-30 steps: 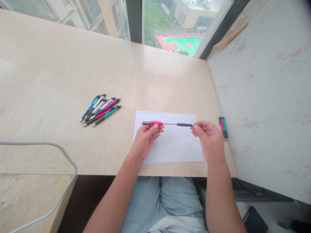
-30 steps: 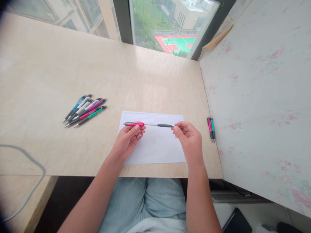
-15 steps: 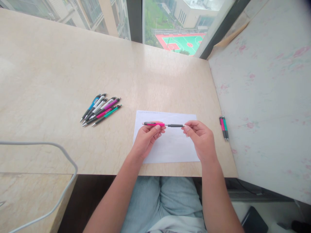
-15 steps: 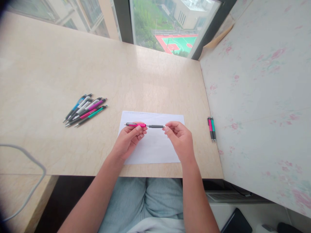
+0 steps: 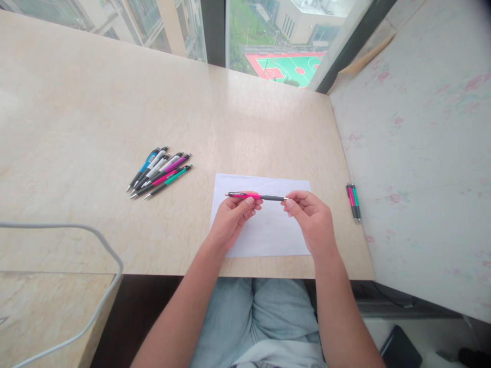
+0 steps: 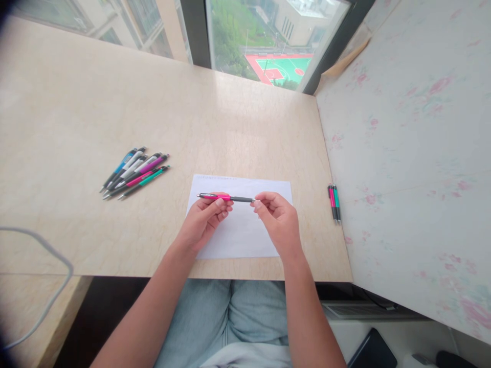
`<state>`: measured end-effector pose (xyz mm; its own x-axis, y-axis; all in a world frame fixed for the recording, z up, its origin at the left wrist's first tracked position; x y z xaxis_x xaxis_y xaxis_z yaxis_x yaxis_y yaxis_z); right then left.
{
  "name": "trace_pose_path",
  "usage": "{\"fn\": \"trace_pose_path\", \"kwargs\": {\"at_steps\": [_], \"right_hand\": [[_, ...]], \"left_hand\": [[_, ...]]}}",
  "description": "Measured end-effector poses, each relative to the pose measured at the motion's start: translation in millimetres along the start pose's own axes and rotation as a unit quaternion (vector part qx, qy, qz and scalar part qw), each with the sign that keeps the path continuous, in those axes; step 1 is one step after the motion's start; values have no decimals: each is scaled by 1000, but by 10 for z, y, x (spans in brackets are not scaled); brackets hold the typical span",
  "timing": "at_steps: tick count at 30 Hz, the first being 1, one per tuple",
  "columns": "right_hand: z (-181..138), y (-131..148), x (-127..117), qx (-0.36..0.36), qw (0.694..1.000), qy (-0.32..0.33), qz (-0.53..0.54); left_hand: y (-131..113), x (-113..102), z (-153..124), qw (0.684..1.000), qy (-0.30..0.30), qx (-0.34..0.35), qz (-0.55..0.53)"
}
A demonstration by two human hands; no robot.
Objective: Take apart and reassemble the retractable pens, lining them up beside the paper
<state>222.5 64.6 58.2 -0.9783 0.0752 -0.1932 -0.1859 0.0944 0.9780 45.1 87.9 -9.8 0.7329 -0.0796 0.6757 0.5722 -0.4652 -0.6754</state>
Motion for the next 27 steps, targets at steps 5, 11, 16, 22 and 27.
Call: {"fn": "trace_pose_path", "kwargs": {"at_steps": [5,11,16,22,27], "right_hand": [[-6,2,5,0,1000,1,-6],[-5,-25,6,7,1000,-2,-17],[-18,-57,7,7,999,-3,-32],[-21,-66,-18,11,998,0,-58],[-14,8,5,-4,994,15,-104]], "left_hand": [[-1,12,-2,1000,4,1,6],[15,6,-3,1000,6,1,0],[2,2,-7,1000,7,14,4],[-16,2,-9,999,1,23,25],[-31,22,-13,999,7,26,25]]}}
Point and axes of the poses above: each hand's wrist, its own z-axis towards the middle knuckle, its own x-axis out of the palm, y = z × x, the point moved 8 cm from there along z, towards the middle knuckle, and after that the axes turned 7 degrees about y, right-handed, at the moved point
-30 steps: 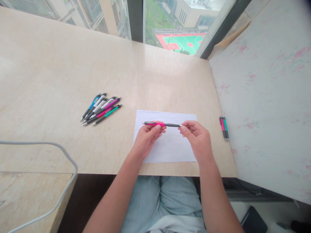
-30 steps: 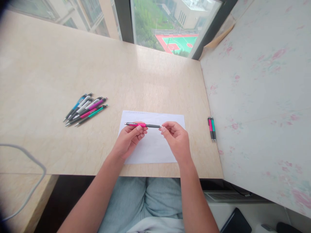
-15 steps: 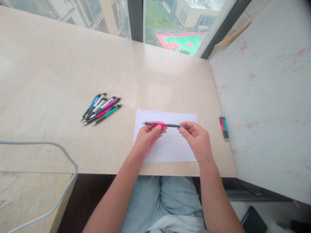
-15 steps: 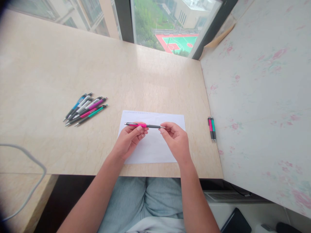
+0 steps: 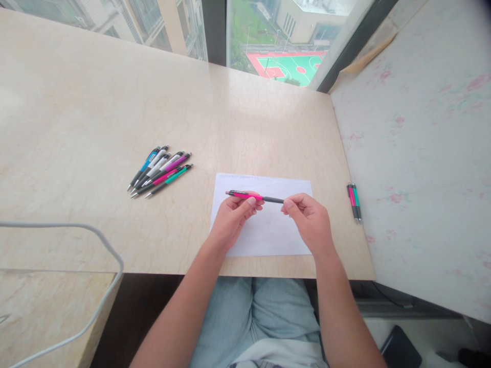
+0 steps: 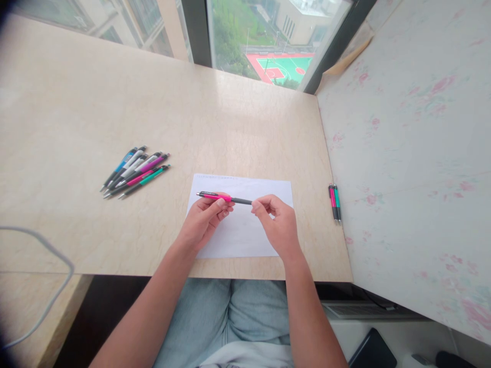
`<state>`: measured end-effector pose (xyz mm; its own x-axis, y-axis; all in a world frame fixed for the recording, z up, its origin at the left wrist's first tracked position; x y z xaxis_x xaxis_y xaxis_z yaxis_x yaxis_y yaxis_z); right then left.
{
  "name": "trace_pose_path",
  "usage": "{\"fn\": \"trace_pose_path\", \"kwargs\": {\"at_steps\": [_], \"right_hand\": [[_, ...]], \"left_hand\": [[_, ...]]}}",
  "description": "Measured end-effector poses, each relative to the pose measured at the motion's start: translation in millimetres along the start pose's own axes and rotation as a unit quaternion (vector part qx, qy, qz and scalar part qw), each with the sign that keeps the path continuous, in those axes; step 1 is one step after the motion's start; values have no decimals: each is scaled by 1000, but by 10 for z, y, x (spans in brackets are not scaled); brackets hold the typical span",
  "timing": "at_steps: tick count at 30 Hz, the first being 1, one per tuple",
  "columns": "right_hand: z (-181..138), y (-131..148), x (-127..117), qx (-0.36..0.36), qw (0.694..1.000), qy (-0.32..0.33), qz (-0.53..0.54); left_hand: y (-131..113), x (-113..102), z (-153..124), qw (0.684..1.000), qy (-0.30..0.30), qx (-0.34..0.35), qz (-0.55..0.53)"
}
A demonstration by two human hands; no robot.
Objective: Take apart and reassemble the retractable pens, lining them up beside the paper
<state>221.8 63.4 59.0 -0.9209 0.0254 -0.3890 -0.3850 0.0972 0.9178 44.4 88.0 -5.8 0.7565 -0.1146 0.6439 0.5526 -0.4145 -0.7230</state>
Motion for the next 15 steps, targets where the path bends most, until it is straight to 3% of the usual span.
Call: {"fn": "trace_pose_path", "kwargs": {"at_steps": [5,15], "right_hand": [[1,-1,20,5,998,7,-58],[7,42,6,-41,997,15,-59]], "left_hand": [[-2,27,-8,1000,8,-3,23],[29,-23,7,1000,-3,-2,19]]}}
Point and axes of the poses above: each hand's wrist, its own z-axis towards the middle knuckle, its own x-axis out of the palm, y = z × x, the point moved 8 cm from there along z, towards the middle knuckle, and after that the axes turned 7 degrees about y, right-handed, at the moved point
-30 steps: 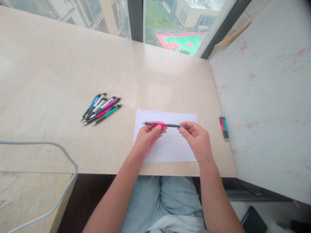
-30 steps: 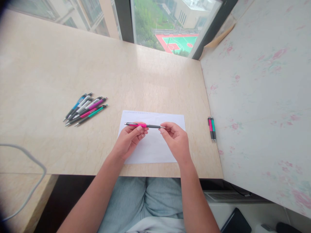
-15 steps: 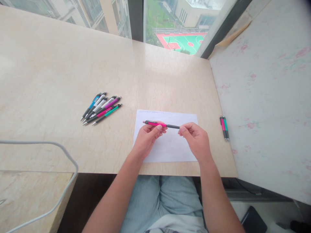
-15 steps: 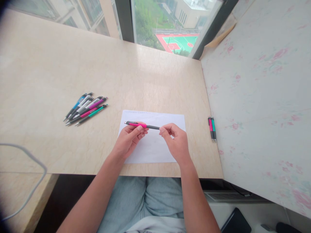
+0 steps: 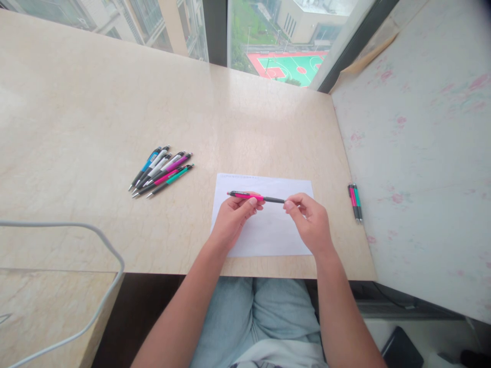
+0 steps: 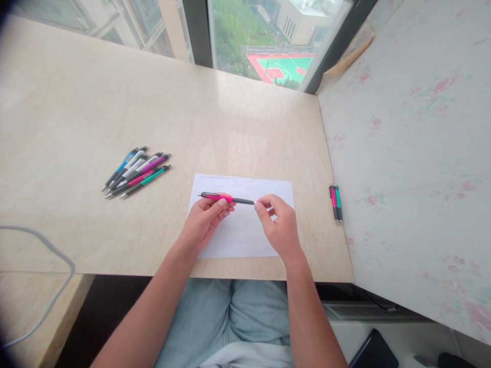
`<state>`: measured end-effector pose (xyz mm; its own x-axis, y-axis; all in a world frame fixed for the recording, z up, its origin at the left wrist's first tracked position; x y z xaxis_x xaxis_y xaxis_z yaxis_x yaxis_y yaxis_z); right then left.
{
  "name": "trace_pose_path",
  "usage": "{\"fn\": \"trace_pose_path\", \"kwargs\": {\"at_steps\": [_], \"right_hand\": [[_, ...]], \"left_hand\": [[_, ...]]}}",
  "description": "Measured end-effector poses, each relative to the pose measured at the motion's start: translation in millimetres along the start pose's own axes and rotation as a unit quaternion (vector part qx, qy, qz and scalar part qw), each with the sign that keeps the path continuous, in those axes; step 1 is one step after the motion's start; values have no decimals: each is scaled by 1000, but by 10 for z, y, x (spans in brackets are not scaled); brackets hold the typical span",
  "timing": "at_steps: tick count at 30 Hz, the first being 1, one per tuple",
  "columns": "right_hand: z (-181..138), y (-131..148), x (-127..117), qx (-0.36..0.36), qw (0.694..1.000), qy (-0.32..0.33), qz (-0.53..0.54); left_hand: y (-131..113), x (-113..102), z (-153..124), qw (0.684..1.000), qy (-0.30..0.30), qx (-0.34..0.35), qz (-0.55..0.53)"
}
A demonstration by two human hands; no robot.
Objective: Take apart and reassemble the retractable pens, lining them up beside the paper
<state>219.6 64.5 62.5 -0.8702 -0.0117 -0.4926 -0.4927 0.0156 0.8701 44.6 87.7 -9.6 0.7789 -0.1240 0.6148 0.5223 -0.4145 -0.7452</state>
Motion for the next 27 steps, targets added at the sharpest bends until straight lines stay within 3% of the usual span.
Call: {"fn": "trace_pose_path", "kwargs": {"at_steps": [4,20,27], "right_hand": [[0,34,28,-4,1000,18,-19],[-11,57,44,-19,1000,-12,-6],[-16,75,59,-20,998,-6,-53]], "left_hand": [[-3,16,-1,1000,7,-2,-2],[-7,18,-5,1000,7,0,3],[12,35,-1,999,24,-2,22]]}}
Point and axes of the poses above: each hand's wrist, its own z-axis towards the middle knuckle, its own x-axis out of the palm, y = z × x, the point moved 8 cm from there along z, towards the middle knuckle, and after that the axes turned 7 degrees about y, right-handed, at the moved point
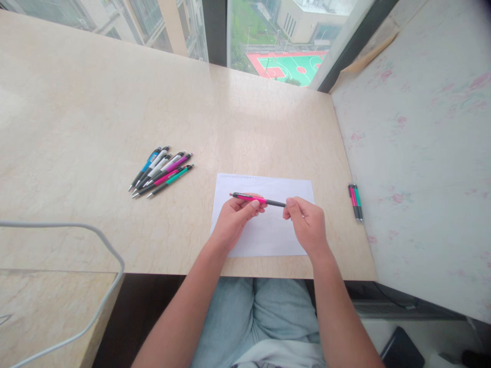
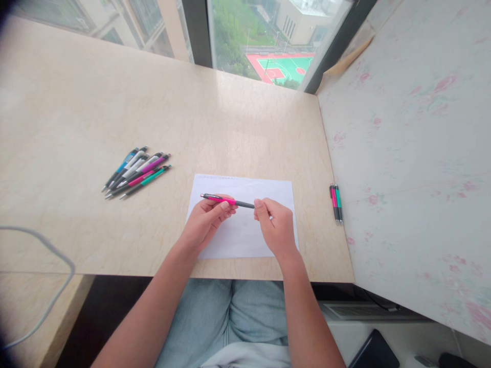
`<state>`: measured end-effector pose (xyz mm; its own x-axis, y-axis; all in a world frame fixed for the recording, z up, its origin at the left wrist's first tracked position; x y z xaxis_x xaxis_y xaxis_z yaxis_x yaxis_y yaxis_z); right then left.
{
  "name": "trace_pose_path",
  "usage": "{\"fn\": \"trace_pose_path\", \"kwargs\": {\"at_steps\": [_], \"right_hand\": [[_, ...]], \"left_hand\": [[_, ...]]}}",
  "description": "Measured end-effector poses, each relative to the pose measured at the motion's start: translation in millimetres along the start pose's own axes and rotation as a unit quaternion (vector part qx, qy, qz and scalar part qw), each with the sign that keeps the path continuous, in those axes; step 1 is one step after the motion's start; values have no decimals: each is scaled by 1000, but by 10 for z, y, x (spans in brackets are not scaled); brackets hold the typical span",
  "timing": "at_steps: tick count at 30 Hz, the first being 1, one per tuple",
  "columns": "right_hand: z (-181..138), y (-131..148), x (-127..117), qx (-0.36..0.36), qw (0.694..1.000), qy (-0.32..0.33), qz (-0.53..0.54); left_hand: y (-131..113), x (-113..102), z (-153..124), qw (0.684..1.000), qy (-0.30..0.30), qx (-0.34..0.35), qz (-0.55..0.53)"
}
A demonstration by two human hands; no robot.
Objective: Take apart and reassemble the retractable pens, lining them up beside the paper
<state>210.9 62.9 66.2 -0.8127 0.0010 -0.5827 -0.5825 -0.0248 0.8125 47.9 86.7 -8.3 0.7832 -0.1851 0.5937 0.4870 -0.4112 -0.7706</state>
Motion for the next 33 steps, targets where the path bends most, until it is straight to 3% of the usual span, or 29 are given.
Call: {"fn": "trace_pose_path", "kwargs": {"at_steps": [9,15,33], "right_hand": [[-14,22,-19,-21,1000,-17,-10],[-23,-25,-13,-24,999,-27,38],[-48,101,35,-127,988,-44,-76]], "left_hand": [[3,7,2,1000,3,3,8],[-9,-17,-1,1000,-12,4,-15],[-21,-19,5,1000,-17,-9,-9]]}}
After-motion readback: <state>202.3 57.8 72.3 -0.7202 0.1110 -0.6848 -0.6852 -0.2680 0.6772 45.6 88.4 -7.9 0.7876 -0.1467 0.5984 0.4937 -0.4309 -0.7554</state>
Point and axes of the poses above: each hand's wrist, its own z-axis towards the middle knuckle, its own x-axis out of the palm, y = z × x, the point moved 8 cm from there along z, towards the middle knuckle, and after that the axes turned 7 degrees about y, right-handed, at the moved point
